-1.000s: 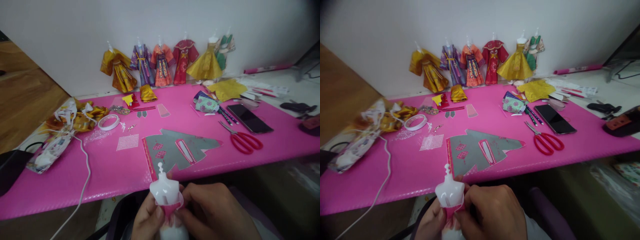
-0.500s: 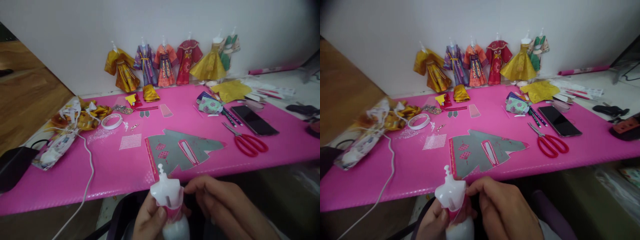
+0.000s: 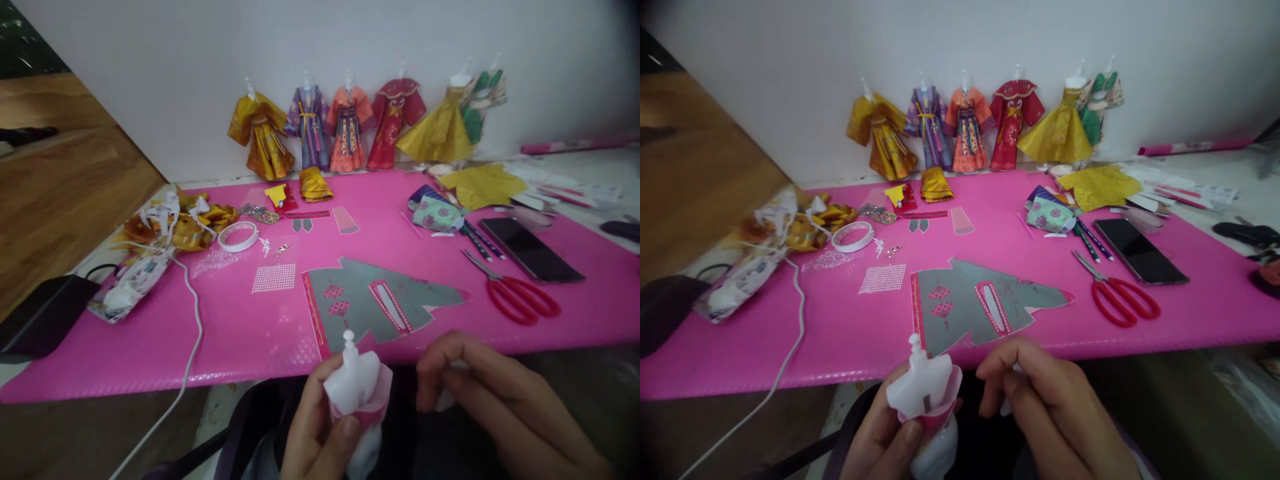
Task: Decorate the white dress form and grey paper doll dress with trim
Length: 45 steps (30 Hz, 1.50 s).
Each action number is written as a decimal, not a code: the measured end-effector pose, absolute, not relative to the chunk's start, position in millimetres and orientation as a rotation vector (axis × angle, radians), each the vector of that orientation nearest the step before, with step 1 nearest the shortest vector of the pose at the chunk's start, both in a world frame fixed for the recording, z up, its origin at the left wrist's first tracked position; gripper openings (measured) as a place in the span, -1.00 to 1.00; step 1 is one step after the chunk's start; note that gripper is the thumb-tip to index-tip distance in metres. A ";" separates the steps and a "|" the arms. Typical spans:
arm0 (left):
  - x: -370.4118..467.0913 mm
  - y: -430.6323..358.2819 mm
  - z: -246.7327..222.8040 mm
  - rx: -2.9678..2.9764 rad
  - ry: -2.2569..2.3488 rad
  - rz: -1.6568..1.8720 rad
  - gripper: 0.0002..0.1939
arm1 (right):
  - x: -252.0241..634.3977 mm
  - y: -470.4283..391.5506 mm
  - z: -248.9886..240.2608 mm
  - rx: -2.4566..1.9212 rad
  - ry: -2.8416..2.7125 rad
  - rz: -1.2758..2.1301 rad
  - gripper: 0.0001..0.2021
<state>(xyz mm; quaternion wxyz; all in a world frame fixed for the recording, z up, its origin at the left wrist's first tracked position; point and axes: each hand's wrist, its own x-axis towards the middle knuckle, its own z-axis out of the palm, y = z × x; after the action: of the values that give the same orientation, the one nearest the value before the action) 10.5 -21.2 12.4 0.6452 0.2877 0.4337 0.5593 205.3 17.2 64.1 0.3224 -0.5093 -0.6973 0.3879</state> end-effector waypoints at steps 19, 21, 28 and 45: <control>18.7 -19.1 16.8 0.488 1.147 1.331 -0.49 | 188.1 7.4 64.4 -1.287 -1.898 0.664 -0.74; 19.3 -19.3 14.2 0.457 1.141 1.344 -0.48 | 185.5 6.8 67.7 -1.209 -1.908 0.762 -0.71; 16.6 -17.4 10.8 0.531 1.157 1.360 -0.49 | 174.9 6.0 65.5 -1.073 -1.833 0.945 -0.66; 31.8 -17.0 13.6 0.408 1.402 1.656 -0.44 | 157.2 4.3 60.8 -1.053 -1.794 0.810 -0.76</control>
<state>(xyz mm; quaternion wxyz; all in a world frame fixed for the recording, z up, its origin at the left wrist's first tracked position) 31.8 -17.0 13.6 0.4499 0.1649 0.5671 0.6699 157.2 4.3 60.8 0.4392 -0.4238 -0.7220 0.3260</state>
